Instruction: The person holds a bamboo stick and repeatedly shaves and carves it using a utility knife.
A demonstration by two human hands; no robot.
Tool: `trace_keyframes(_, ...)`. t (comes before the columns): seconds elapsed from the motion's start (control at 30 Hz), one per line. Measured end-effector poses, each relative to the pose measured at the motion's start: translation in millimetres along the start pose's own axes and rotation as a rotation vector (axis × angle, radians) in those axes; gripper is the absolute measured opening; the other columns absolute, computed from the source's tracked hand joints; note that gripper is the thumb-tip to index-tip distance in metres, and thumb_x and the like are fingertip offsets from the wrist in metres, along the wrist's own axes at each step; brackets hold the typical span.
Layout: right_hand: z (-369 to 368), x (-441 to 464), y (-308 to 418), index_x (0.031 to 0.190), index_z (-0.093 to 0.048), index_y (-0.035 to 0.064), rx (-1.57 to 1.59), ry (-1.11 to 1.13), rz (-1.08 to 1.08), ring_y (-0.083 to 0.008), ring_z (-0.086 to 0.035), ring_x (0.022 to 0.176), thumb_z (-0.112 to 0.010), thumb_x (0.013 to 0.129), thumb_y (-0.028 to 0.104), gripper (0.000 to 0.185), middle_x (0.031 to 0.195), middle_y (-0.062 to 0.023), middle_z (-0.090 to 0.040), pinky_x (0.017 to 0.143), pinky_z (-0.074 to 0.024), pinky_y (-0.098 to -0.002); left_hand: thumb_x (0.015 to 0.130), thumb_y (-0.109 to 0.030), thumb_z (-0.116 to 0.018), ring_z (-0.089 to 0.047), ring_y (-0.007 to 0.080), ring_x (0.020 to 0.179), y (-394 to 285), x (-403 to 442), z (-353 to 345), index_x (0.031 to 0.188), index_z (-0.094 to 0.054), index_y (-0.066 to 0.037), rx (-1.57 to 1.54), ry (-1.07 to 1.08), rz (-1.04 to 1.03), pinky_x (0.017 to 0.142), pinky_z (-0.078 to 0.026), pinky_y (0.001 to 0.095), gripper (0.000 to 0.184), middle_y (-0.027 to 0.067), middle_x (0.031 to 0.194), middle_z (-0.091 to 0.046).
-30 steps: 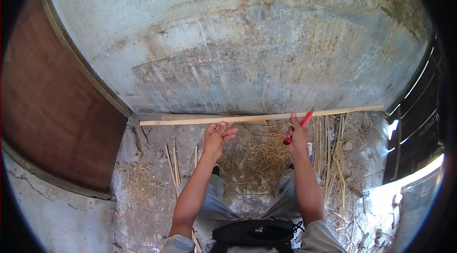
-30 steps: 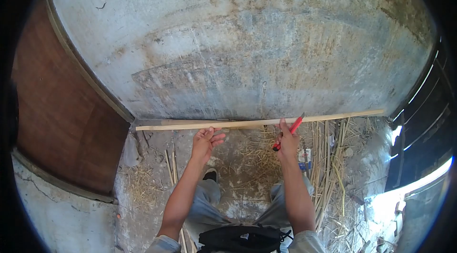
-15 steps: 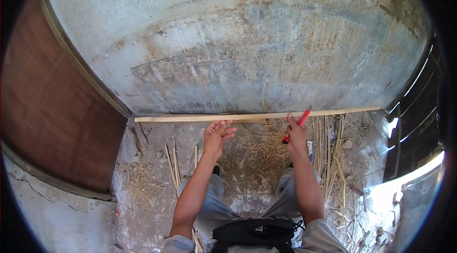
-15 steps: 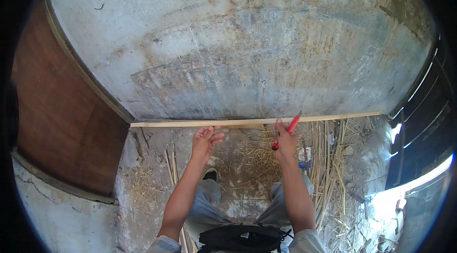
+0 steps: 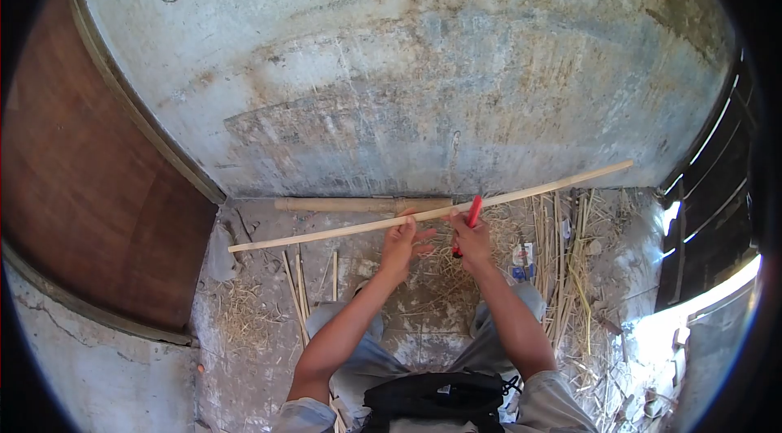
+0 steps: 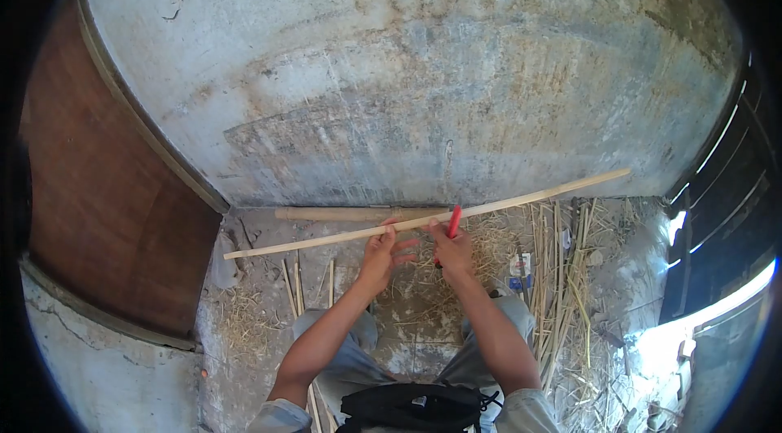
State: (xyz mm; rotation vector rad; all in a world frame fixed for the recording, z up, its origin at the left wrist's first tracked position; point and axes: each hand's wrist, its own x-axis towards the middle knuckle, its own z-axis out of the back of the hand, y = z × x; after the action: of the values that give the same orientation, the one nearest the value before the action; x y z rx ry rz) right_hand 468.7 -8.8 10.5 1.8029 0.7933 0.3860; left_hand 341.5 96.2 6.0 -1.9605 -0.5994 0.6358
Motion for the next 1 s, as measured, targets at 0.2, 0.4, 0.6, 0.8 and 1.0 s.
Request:
trace_keyframes(0.2,-6.8,-5.1,-1.7,0.096,-0.071,-0.0012,-0.123,0.012,-0.019,-0.0036,-0.038,0.043,-0.064,0.096,0.027,0.029,0.056,0.005,-0.05,0.04,-0.0273,-0.0234,0.1,-0.036,-0.053,-0.068,0.0248,0.1,-5.9,2.8,10.6,0.121,-0.054,-0.004,-0.108,-0.064,-0.027,0.07,-0.06,0.0334,0.039,0.0102,0.118,-0.062)
trace_keyframes(0.4,-7.7,-5.1,-4.9,0.097,-0.071,-0.0003,-0.081,0.034,-0.027,-0.0031,-0.037,0.043,-0.062,0.097,0.025,0.027,0.057,0.0044,-0.052,0.04,-0.0277,-0.0234,0.099,-0.032,-0.055,-0.07,0.0231,0.095,-5.7,1.1,14.3,0.113,-0.06,-0.002,-0.082,-0.058,-0.05,0.068,-0.059,0.0301,0.033,0.009,0.108,-0.067)
trace_keyframes(0.6,-11.6,-6.2,-0.4,0.097,-0.07,-0.0004,-0.07,0.019,-0.001,-0.0035,-0.037,0.042,-0.059,0.098,0.023,0.025,0.054,0.0051,-0.047,0.04,-0.0288,-0.0228,0.1,-0.03,-0.055,-0.07,0.023,0.093,-8.0,-0.2,12.0,0.117,-0.059,0.0,-0.048,-0.073,-0.076,0.068,-0.059,0.0297,0.035,0.0097,0.109,-0.067)
trace_keyframes(0.8,-9.2,-3.1,-5.4,0.096,-0.068,-0.0012,-0.007,-0.031,0.049,-0.0016,-0.04,0.044,-0.066,0.094,0.024,0.025,0.075,-0.001,-0.067,0.039,-0.0295,-0.0222,0.101,-0.03,-0.054,-0.07,0.023,0.09,-13.5,-6.7,11.9,0.121,-0.057,-0.002,-0.028,0.01,-0.019,0.067,-0.058,0.0293,0.035,0.0097,0.109,-0.067)
trace_keyframes(1.0,-3.0,3.8,-3.4,0.09,-0.07,-0.0011,-0.017,-0.077,0.132,-0.0014,-0.038,0.045,-0.067,0.094,0.022,0.024,0.062,0.004,-0.058,0.041,-0.0279,-0.0226,0.096,-0.021,-0.061,-0.07,0.0216,0.089,-58.7,-65.8,-4.6,0.112,-0.062,-0.002,0.762,0.335,-0.05,0.071,-0.055,0.0322,0.025,0.0137,0.115,-0.067)
